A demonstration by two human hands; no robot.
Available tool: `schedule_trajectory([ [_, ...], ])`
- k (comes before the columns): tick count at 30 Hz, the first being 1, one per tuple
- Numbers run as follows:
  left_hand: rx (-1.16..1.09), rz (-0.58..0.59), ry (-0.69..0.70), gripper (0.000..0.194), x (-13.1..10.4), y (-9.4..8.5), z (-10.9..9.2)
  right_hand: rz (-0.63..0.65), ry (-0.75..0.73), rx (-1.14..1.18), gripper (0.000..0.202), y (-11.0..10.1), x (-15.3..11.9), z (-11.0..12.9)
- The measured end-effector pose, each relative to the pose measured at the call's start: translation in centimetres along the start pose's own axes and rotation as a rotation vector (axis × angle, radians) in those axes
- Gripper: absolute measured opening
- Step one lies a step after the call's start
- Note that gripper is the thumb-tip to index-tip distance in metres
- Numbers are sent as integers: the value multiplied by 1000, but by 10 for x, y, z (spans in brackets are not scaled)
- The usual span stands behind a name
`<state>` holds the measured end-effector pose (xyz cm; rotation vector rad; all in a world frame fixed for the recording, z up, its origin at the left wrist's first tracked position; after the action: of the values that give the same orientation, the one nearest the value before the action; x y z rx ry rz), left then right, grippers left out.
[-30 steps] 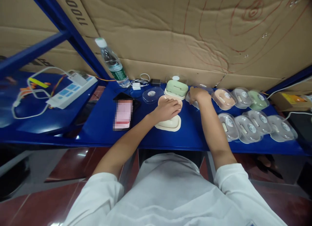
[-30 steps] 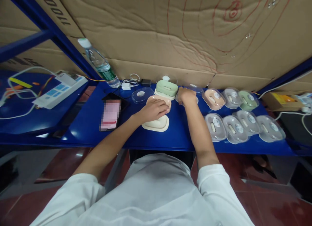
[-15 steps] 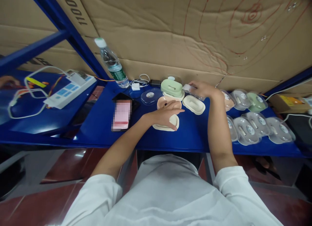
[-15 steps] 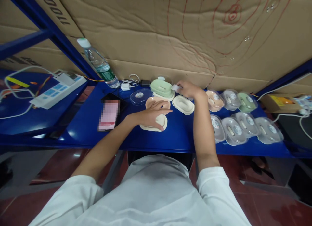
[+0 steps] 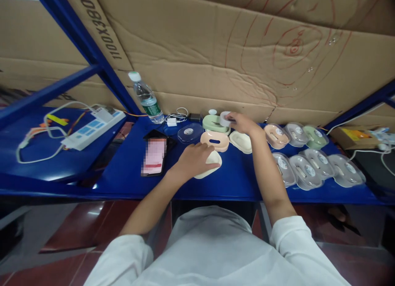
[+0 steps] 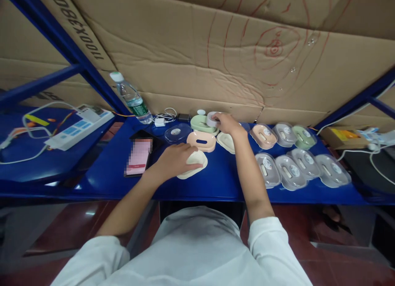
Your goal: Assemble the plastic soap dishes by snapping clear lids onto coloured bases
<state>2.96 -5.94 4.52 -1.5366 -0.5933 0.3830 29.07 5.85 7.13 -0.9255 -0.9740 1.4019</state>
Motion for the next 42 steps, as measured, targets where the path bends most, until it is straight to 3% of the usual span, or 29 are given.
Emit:
schedule_trajectory([
  [3, -26, 114, -52, 65, -21, 8, -15, -5, 42, -5, 51, 6, 3, -2],
  [6, -108, 190, 46, 56, -30, 12, -24, 18, 50, 10, 43, 6, 3, 1],
  [10, -212, 127, 147, 50, -29, -1, -11, 0, 19, 60, 37, -15, -18, -9],
  [13, -152, -76, 69, 53, -22, -17, 20, -222, 41, 94, 43, -32, -74, -42],
  [15, -93, -222, -28, 57, -14, -21, 47, -398, 202, 13, 46, -30, -131, -70],
  [19, -82, -289, -145, 56, 11, -4, 92, -352, 634, -126, 67, 11, -238, -98],
  [22, -106, -284, -232, 55, 29, 20, 105, -335, 790, -179, 84, 48, -273, -91],
  [27, -107, -373, -215, 59, 31, 44, 98, -390, 601, -81, 88, 74, -258, -78],
  [32, -314, -525, -13, 57, 26, 36, 73, -440, 412, 232, 82, 70, -228, -68],
  [34, -522, -580, 53, 59, 30, 33, 57, -441, 342, 357, 81, 63, -220, -54],
  [37, -962, -593, 50, 80, 36, 35, 35, -394, 179, 485, 78, 47, -207, -21],
  [39, -1330, -562, 54, 93, 39, 37, 27, -283, 27, 559, 76, 36, -191, 3],
  [42, -1763, -538, 78, 91, 39, 34, 28, -105, -142, 622, 76, 21, -153, 31],
])
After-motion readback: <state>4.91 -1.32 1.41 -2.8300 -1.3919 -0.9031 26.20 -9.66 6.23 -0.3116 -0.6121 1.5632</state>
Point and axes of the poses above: each hand's wrist, its own x-axis towards the middle knuckle, its own y-axis out of the palm, z = x × y, the point moved 1 cm from there along x, towards the middle knuckle, and after that the axes turned 13 degrees about y, right-handed, at the moved point
